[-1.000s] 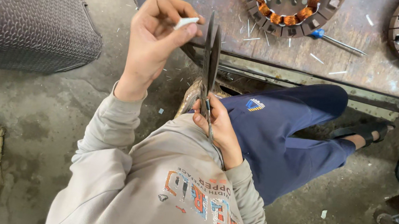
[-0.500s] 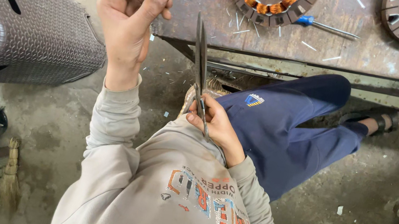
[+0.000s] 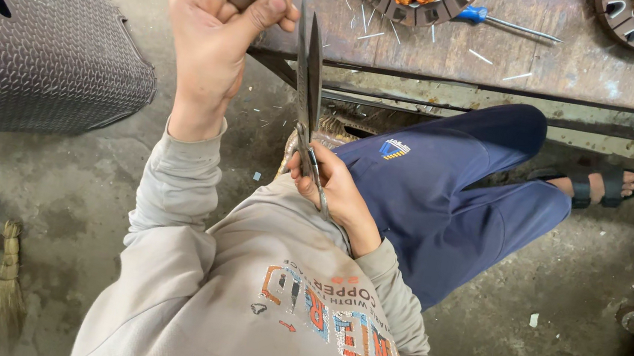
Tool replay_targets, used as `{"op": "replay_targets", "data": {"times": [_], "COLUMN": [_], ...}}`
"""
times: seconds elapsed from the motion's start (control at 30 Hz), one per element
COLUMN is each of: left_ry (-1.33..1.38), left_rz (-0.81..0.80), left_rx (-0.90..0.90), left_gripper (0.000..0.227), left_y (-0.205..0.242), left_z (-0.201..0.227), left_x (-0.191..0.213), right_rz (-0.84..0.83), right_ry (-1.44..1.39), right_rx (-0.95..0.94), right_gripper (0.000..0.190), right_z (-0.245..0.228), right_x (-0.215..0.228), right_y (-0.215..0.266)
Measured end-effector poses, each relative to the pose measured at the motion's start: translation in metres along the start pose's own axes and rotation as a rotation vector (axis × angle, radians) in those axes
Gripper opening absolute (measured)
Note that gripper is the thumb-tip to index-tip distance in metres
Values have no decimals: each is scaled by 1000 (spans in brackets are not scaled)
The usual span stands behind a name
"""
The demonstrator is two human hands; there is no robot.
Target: The person cuts small rectangular pieces of white insulating material using scissors and inserts them into the slots of a motor stator. They repeat this process for multiple slots, ensuring the insulation is properly placed between the copper windings.
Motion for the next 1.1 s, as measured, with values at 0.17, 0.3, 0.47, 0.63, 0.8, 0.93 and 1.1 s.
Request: {"op": "replay_targets", "data": {"times": [0.17, 0.3, 0.47, 0.63, 0.8, 0.93, 1.1], "left_ry": [22, 51, -50, -84, -105, -75, -158], "left_rz": [-58, -64, -75, -51, -40, -65, -23], "left_rx": [62, 92, 36, 26, 76, 75, 76], "left_gripper": [17, 17, 18, 17, 18, 24, 17], "left_y": [3, 1, 1, 1, -5, -1, -3], "left_z": [-3, -7, -7, -8, -7, -2, -2], "left_x": [-11, -15, -12, -6, -8, -6, -3], "right_rz": [-6, 0, 3, 35, 37, 26, 31], "right_ry": [-10, -30, 14, 79, 71, 71, 65], "right_rx": [63, 41, 63, 50, 31, -2, 5], "right_gripper": [72, 78, 82, 85, 86, 82, 82], "right_z": [-4, -4, -2, 0, -6, -5, -8], "right_x": [-2, -3, 0, 4, 4, 2, 1], "right_y": [0, -1, 1, -1, -4, -7, -12]}}
Point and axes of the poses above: each hand's wrist, its own y-axis away from the middle knuckle, its own x-axis out of the back of the hand, z = x × y, the point moved 4 cm from there along -y, towards the middle knuckle, and after that the axes turned 14 degrees about z, right-handed, at the moved point
